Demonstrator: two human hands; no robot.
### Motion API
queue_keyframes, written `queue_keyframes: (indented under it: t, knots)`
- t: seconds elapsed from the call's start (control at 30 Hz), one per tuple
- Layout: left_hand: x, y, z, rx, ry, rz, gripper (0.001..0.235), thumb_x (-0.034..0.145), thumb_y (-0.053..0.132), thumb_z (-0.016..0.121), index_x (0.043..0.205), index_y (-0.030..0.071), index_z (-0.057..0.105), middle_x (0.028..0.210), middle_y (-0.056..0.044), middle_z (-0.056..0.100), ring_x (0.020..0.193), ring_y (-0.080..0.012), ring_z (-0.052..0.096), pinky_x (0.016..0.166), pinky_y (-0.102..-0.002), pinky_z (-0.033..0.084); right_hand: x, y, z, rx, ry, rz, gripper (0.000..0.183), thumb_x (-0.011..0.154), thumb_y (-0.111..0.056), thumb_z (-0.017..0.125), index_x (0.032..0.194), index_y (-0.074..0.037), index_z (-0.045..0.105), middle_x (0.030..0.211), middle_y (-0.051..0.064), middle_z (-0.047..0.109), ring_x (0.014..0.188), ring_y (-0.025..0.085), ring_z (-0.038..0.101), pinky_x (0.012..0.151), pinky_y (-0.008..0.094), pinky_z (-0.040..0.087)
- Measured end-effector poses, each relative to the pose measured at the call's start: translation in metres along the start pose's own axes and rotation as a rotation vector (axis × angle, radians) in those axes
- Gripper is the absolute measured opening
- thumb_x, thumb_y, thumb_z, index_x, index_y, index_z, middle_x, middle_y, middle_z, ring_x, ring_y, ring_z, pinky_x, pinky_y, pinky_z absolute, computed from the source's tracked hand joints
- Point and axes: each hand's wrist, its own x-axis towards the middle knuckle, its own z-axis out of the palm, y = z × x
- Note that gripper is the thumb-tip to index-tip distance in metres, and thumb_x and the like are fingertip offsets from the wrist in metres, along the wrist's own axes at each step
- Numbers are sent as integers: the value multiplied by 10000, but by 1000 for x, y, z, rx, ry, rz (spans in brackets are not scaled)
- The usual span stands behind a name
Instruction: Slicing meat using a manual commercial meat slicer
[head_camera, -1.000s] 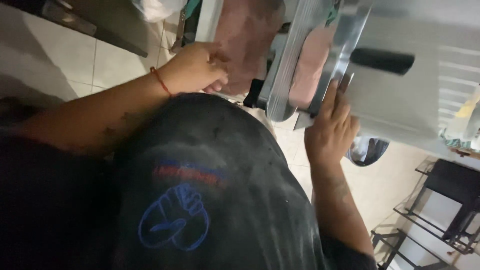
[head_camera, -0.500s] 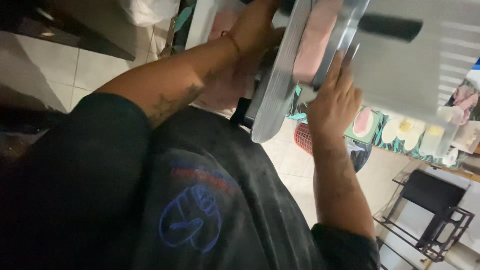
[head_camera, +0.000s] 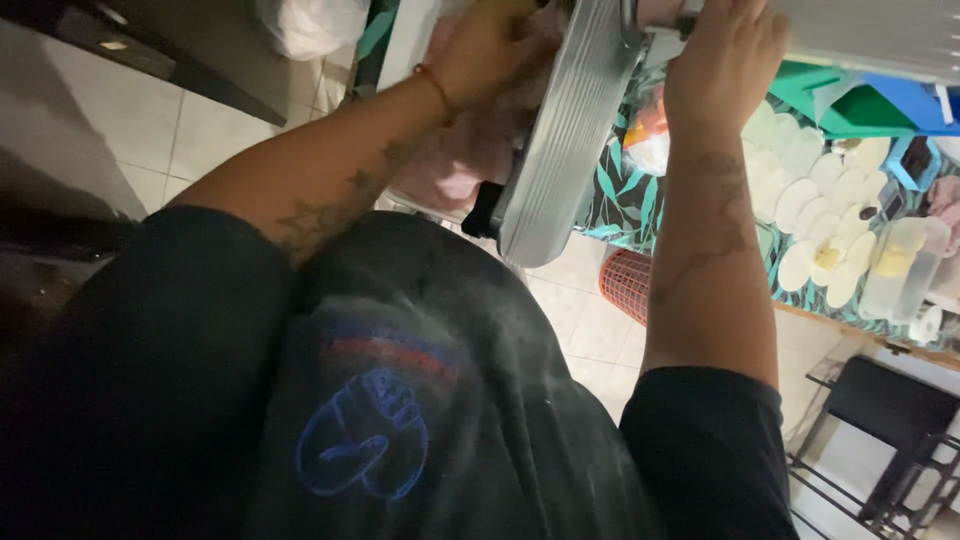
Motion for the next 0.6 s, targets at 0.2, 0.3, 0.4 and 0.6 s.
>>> queue_keyframes:
  t: [0.2,0.3,0.4,0.6]
  knots:
    - [-9,3,-54,552,-113,-61,471,1048,421,463,684,144,578,622,-26,549,613,-141,502,567,-435,324,-6,-13,-27,139,37,21,478,494,-83,651,965,-110,579,860,106,550,619,326,482,573,408,367]
    - [-3,-10,-57,704,-59,129,420,1043,349,534,711,117,645,653,-31,655,585,-189,567,521,-426,368,-22,-28,-67,65,-91,93,843,626,91,608,1423,-107,415,1121,91,638,613,239,518,591,336,376]
    - [3,-10,-46,751,-62,99,321,965,348,554,743,145,664,677,-10,657,565,-180,533,495,-413,369,-55,-39,-86,126,-98,92,753,752,65,671,1450,-52,415,1129,107,621,780,255,575,662,364,412]
    - [15,-8,-34,421,-189,-82,266,1008,253,562,760,168,602,659,6,572,583,-106,464,528,-346,360,-99,-65,-147,-17,-180,118,836,659,-80,620,1480,-92,457,1097,43,638,705,209,594,629,332,442]
